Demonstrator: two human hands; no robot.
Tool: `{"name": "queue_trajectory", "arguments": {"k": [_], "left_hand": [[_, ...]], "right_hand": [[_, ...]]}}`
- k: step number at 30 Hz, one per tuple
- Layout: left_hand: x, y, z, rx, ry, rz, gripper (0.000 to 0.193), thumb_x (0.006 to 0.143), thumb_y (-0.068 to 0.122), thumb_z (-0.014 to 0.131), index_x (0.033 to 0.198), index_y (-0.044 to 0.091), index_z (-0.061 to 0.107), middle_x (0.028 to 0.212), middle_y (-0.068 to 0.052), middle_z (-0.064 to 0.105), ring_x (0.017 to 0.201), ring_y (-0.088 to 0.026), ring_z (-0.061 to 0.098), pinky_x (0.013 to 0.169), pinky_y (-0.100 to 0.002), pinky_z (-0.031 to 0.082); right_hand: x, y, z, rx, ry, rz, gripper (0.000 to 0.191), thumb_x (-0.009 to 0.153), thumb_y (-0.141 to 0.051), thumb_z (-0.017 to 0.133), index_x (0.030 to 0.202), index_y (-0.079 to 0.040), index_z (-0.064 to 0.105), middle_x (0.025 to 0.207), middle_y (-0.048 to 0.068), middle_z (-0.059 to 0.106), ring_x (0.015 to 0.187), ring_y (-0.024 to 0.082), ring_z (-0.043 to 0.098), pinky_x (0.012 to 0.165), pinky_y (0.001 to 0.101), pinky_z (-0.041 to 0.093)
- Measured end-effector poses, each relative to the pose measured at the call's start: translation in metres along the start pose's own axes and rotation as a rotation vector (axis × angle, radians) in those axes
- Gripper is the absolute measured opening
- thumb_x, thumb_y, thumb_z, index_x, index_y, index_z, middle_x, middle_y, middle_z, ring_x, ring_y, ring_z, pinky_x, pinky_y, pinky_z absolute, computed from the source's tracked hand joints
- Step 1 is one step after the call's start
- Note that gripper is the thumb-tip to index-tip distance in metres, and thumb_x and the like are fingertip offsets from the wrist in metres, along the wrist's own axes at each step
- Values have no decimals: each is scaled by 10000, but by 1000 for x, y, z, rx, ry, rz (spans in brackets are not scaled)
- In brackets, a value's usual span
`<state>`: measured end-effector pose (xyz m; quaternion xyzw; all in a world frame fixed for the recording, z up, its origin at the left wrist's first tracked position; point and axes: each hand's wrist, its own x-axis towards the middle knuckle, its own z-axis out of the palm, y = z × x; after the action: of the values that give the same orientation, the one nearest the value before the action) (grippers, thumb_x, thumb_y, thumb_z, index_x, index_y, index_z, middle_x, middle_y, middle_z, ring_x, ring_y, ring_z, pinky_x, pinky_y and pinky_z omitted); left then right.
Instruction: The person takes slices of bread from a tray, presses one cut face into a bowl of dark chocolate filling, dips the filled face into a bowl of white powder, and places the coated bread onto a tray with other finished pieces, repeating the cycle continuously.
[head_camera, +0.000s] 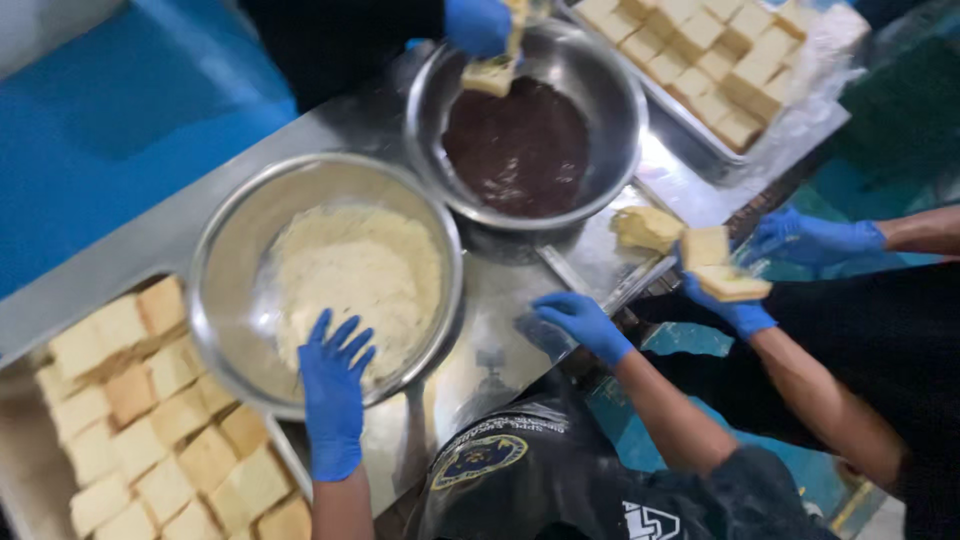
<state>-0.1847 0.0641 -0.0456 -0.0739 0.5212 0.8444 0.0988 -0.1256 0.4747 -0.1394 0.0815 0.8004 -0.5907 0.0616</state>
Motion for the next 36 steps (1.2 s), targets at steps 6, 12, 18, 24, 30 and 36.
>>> {"name": "queue_trajectory", "arguments": {"k": [6,12,18,24,30,36], "left_hand": [[53,-82,122,-37,-211,-244,632,1065,507,348,1539,95,424,1365,-189,586,1187,-291,607,1029,-423,478],[68,-136,192,48,-366,-404,614,1054,504,334,1505,107,459,1313,-152,625,1126,-252,638,987,-390,513],[83,-158,230,118,-373,-439,567,1067,474,322,1479,119,484,1293,-131,643,1089,-214,644,965,-365,509],[89,-183,255,182,-425,-394,542,1054,444,365,1476,126,489,1301,-121,648,1096,-204,647,952,-347,515],[104,-209,259,110,-372,-542,602,1043,551,339,1456,148,509,1299,-111,658,1101,-214,652,928,-346,516],[110,-236,257,135,-325,-628,673,996,645,354,1423,158,539,1282,-112,677,1075,-231,654,914,-376,517]], "right_hand": [[-40,121,-54,552,268,206,334,968,-268,662,1117,22,733,1052,91,800,957,185,751,895,329,590],[-43,162,-98,302,329,234,366,979,-303,668,1149,13,743,1003,87,782,890,156,708,814,308,570],[-53,174,-139,341,331,424,387,1022,-316,650,1227,-1,739,927,142,693,740,214,567,640,362,430],[-55,187,-167,469,344,362,374,982,-281,627,1220,-1,699,1069,116,761,920,214,732,810,351,599],[-54,197,-177,356,408,230,374,1000,-263,604,1224,14,719,1181,106,754,1044,193,713,897,346,581],[-46,167,-184,457,410,280,446,981,-278,645,1321,8,615,1209,129,730,1058,220,698,922,359,567]]}}
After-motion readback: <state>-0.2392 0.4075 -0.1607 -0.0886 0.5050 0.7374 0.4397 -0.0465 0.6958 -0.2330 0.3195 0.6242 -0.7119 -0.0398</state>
